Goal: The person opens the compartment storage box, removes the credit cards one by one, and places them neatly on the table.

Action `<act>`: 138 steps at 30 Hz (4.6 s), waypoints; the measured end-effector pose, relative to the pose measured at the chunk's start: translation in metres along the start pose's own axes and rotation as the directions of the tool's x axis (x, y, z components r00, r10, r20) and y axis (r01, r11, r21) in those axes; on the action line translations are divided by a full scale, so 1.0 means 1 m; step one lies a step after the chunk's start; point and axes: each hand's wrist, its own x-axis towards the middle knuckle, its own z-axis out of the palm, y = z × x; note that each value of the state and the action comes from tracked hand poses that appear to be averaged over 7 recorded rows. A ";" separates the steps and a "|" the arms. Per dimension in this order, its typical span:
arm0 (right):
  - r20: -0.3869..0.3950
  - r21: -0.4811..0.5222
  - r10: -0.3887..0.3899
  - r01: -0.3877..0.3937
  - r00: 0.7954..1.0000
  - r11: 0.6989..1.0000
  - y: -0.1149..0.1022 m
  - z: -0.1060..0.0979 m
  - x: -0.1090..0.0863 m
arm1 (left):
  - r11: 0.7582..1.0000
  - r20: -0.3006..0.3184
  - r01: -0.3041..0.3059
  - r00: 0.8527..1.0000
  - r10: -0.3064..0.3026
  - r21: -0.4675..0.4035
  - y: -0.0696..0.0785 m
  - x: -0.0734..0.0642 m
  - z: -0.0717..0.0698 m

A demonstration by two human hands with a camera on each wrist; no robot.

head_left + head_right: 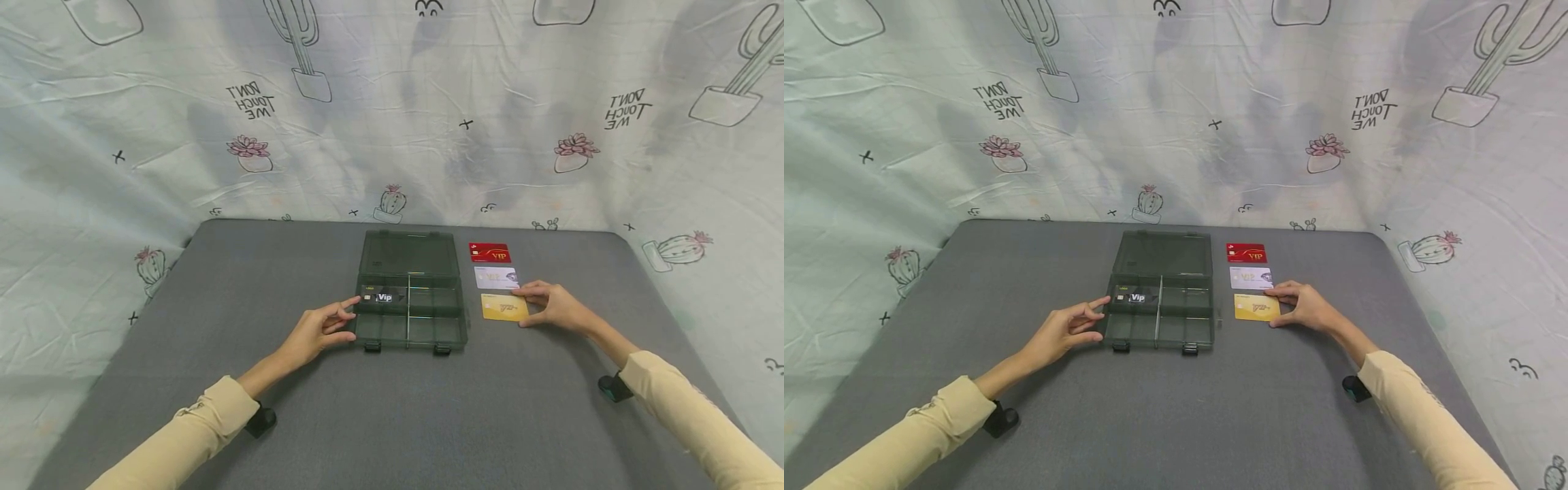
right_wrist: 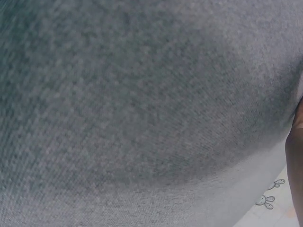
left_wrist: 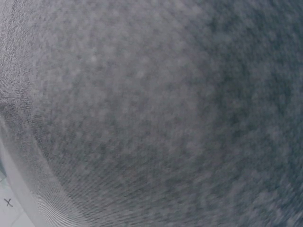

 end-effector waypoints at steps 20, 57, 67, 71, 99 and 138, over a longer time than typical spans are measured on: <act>0.005 0.115 -0.011 0.010 1.000 0.993 0.008 -0.003 0.004 | 1.000 0.005 0.005 1.000 -0.005 -0.009 -0.002 0.000 0.001; -0.096 0.200 0.028 -0.008 0.995 0.980 -0.002 -0.015 -0.014 | 1.000 0.012 0.000 1.000 0.000 0.005 -0.004 -0.002 0.000; -0.206 0.311 0.112 -0.043 0.972 0.949 -0.045 0.005 -0.025 | 1.000 0.014 -0.011 1.000 0.011 -0.002 -0.004 0.000 -0.004; -0.226 0.343 0.133 -0.049 0.965 0.938 -0.064 0.015 -0.027 | 1.000 0.017 0.004 1.000 -0.003 -0.012 -0.002 0.000 -0.005; -0.073 0.661 0.098 -0.025 0.993 0.750 -0.152 0.088 0.010 | 1.000 0.015 0.005 1.000 -0.006 0.006 -0.001 0.000 -0.006; 0.119 0.064 0.113 -0.121 0.986 0.991 -0.191 0.099 0.102 | 0.998 0.019 0.038 0.999 -0.037 -0.042 0.002 0.005 -0.007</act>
